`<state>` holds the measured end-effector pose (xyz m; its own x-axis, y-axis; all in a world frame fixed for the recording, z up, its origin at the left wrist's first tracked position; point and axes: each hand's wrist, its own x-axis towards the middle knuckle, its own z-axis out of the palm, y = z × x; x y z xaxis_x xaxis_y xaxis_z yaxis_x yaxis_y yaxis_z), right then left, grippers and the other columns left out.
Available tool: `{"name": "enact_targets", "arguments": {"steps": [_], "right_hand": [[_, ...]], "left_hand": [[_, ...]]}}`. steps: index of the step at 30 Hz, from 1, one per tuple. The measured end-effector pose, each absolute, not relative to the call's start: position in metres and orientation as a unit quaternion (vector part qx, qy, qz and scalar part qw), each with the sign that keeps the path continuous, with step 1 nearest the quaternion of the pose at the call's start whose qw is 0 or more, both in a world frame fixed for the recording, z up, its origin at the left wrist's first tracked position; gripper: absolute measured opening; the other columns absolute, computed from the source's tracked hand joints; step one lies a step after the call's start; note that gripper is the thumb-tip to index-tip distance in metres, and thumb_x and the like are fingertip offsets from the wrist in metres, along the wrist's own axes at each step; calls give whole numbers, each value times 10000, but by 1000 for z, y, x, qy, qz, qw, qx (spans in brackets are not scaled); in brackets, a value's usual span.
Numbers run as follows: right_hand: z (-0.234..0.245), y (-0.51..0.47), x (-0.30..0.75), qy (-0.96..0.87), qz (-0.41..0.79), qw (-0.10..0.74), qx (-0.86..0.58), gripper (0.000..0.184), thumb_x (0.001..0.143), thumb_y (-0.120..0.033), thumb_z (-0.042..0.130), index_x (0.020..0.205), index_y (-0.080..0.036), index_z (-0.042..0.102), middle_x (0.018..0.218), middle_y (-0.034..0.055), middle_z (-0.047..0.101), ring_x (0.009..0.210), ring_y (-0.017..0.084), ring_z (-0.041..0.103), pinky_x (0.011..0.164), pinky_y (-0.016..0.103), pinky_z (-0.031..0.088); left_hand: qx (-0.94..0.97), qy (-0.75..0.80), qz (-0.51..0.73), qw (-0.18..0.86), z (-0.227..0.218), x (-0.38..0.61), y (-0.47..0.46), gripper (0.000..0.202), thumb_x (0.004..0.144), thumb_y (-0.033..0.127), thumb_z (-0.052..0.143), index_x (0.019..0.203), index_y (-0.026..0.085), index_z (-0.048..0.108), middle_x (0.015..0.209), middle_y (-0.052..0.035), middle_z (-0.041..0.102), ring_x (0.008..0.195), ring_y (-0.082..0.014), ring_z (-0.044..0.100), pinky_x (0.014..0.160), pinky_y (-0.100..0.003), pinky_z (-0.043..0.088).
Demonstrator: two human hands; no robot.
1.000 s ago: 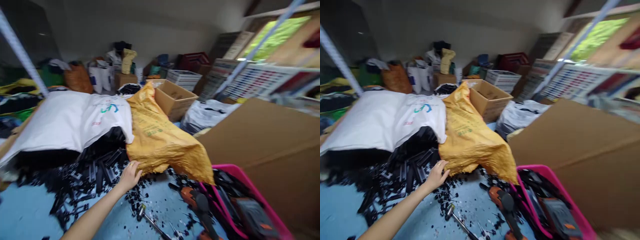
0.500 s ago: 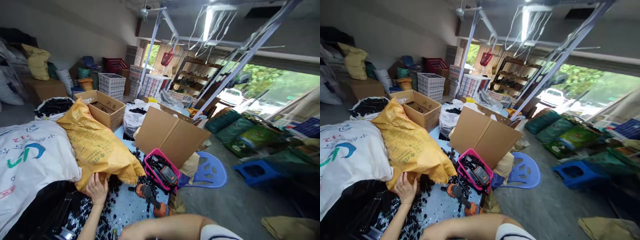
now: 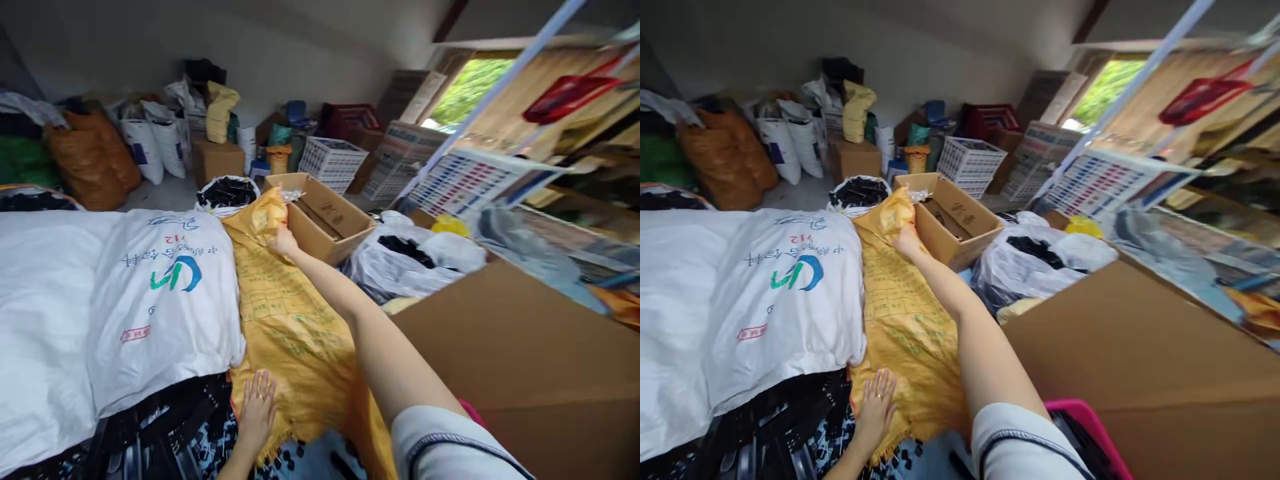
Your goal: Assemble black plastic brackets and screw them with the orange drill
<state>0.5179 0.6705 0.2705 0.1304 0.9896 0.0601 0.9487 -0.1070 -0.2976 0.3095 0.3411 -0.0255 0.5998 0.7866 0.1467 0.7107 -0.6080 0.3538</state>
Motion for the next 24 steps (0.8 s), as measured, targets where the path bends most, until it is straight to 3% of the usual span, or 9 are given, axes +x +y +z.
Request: {"name": "enact_targets", "arguments": {"steps": [2, 4, 8, 10, 15, 19, 21, 24], "right_hand": [[241, 722, 530, -573, 51, 161, -802, 714, 814, -319, 605, 1373, -2, 295, 1309, 285, 415, 1224, 328, 395, 991, 441, 334], [210, 759, 543, -474, 51, 198, -857, 802, 793, -343, 629, 1408, -23, 227, 1345, 281, 378, 1249, 326, 361, 990, 433, 328], [160, 782, 569, -437, 147, 204, -864, 495, 874, -355, 493, 1242, -25, 491, 1169, 242, 553, 1062, 257, 526, 880, 352, 398], [150, 769, 581, -450, 170, 202, -853, 467, 892, -402, 441, 1113, -19, 588, 1049, 221, 609, 940, 222, 576, 815, 314, 417], [159, 702, 598, -507, 203, 201, -813, 422, 743, -479, 627, 840, -72, 679, 745, 115, 647, 728, 207, 597, 668, 270, 437], [180, 640, 609, -545, 222, 214, -779, 445, 717, -535, 616, 695, -93, 665, 597, 56, 604, 634, 196, 580, 594, 260, 444], [196, 612, 618, -546, 247, 257, -758, 491, 699, -582, 601, 701, -95, 661, 600, 49, 608, 623, 190, 577, 585, 267, 456], [234, 582, 623, -518, 298, 395, -698, 522, 620, -616, 646, 742, -109, 655, 659, 50, 634, 633, 178, 577, 596, 285, 477]], "left_hand": [[885, 417, 159, 134, -34, 309, 342, 613, 871, 226, 455, 1447, 298, 259, 1517, -34, 254, 1386, -294, 238, 1069, -514, 313], [887, 412, 162, 134, -37, 308, 344, 612, 887, 252, 443, 1456, 304, 223, 1525, -18, 231, 1391, -282, 227, 1073, -503, 316], [894, 405, 140, 127, -38, 304, 347, 605, 910, 271, 416, 1466, 286, 177, 1530, -9, 211, 1392, -253, 229, 1095, -472, 286], [894, 409, 136, 125, -37, 302, 348, 600, 918, 284, 407, 1467, 286, 165, 1529, -6, 211, 1390, -248, 232, 1101, -467, 268], [892, 414, 130, 124, -34, 301, 346, 615, 920, 310, 414, 1469, 289, 139, 1528, -12, 219, 1388, -245, 235, 1104, -463, 248], [884, 433, 126, 121, -35, 303, 344, 628, 914, 317, 422, 1471, 284, 135, 1530, -24, 217, 1394, -245, 225, 1108, -461, 252], [881, 440, 128, 121, -37, 303, 344, 620, 913, 317, 416, 1471, 282, 148, 1529, -30, 222, 1393, -244, 230, 1107, -464, 262], [875, 447, 123, 140, -36, 302, 344, 594, 897, 311, 416, 1458, 265, 225, 1518, -48, 256, 1388, -249, 248, 1106, -474, 271]]}}
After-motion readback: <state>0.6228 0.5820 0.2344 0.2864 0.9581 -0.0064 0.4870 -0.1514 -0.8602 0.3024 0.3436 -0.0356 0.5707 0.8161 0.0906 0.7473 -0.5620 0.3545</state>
